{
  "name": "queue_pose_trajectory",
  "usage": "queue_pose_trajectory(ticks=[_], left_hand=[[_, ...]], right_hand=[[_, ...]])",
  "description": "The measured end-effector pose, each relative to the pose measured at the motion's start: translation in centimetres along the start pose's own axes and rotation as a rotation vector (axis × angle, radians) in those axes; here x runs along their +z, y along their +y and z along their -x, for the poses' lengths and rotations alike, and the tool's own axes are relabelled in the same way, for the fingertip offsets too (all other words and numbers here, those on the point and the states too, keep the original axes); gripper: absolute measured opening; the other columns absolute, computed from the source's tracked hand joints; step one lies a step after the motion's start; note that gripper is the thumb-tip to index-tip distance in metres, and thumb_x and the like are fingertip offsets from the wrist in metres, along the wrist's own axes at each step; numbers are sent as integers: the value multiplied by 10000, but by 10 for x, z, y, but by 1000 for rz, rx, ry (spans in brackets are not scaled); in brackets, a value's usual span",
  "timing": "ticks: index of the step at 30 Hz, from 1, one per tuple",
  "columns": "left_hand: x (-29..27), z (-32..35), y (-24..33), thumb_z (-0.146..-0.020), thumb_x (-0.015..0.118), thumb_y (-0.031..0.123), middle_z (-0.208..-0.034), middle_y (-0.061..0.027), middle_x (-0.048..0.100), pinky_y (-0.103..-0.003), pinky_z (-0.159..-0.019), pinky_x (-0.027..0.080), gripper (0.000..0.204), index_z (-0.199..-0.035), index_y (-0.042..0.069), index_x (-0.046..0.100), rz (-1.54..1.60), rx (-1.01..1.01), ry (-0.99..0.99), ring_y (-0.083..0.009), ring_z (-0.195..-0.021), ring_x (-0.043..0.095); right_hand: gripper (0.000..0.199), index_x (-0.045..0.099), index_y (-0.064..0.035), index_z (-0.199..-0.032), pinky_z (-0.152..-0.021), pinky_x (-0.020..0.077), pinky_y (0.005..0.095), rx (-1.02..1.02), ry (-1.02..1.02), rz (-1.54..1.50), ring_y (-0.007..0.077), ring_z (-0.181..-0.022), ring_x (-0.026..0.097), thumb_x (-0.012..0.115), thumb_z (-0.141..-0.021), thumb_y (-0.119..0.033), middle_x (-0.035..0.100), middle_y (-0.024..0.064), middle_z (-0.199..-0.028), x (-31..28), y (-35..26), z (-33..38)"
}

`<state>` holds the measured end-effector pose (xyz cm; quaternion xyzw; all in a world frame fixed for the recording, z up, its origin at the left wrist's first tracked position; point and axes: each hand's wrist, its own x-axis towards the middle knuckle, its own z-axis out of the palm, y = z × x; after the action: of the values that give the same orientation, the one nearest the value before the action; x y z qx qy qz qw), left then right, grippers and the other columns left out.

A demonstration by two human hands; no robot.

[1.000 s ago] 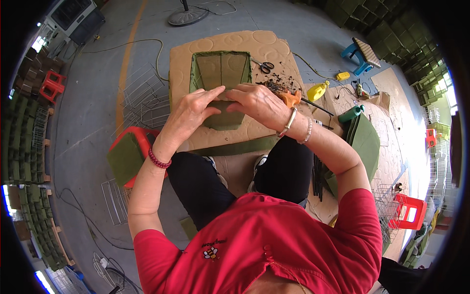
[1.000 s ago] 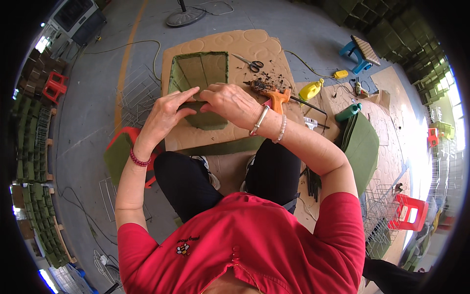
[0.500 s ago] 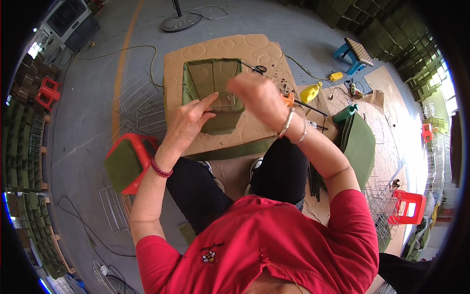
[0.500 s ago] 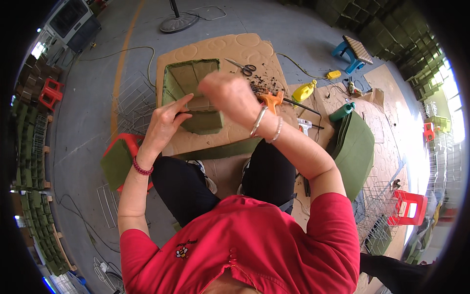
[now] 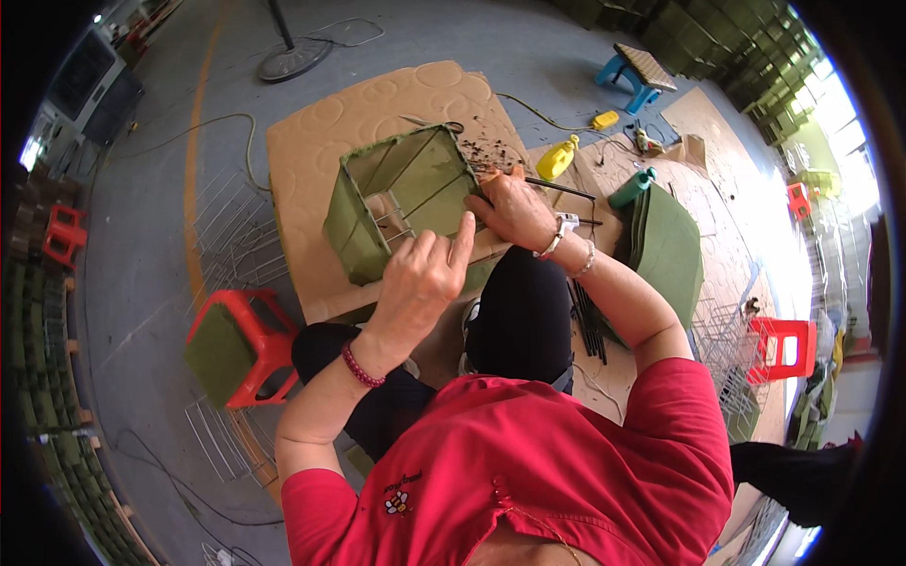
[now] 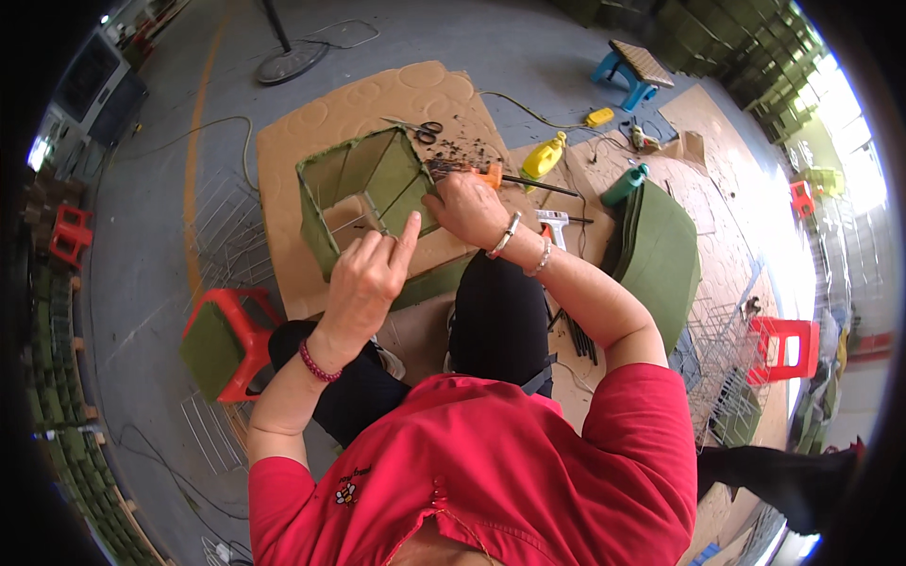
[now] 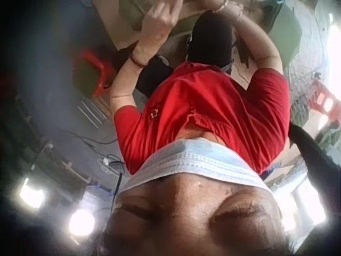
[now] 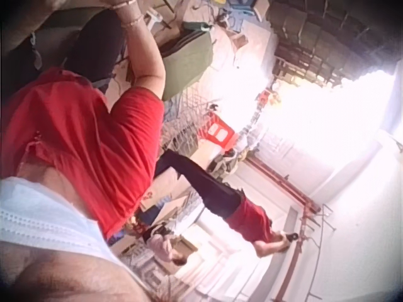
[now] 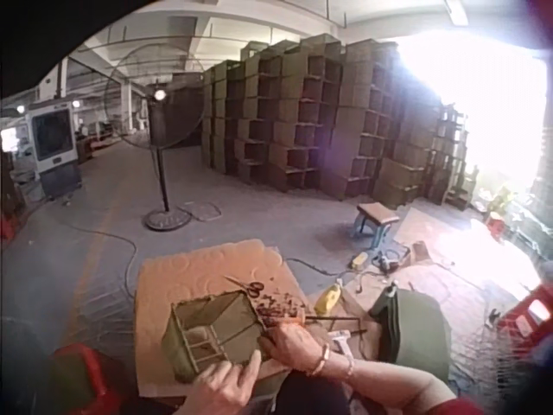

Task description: Assembling a fabric-covered wire frame container using a hot glue gun.

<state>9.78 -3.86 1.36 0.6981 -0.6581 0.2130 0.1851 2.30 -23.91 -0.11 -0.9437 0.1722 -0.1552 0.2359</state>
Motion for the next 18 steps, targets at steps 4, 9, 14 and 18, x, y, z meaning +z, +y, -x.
queue_pose_trajectory(ticks=[4,9,14,18], left_hand=[[11,-7,24,-763,611,-18,-733,-39,476,-296,-651,499,598,-1356,-29,534,-118,79,0,-171,-723,522],[18,-18,37,-783,613,-3,-738,-32,484,-275,-654,493,560,-1338,-32,547,-169,116,-46,-157,-730,521],[22,-17,44,-807,606,3,-745,-37,499,-273,-675,500,523,-1326,-30,555,-191,157,-66,-158,-740,525],[21,-16,45,-814,604,14,-745,-36,501,-272,-675,500,494,-1306,-25,574,-213,172,-38,-159,-736,525]], right_hand=[[460,636,38,-757,-663,491,486,60,-159,-57,418,-694,635,669,-893,-401,612,239,-659,-22,4,11],[406,616,38,-758,-619,463,467,68,23,-66,401,-631,596,672,-905,-337,581,218,-626,-7,27,9],[360,610,46,-777,-577,448,457,-84,177,-57,397,-581,576,685,-897,-284,556,211,-593,2,34,13],[441,611,27,-781,-573,461,466,48,20,-10,388,-586,603,611,-937,-385,592,191,-587,-24,14,3]])
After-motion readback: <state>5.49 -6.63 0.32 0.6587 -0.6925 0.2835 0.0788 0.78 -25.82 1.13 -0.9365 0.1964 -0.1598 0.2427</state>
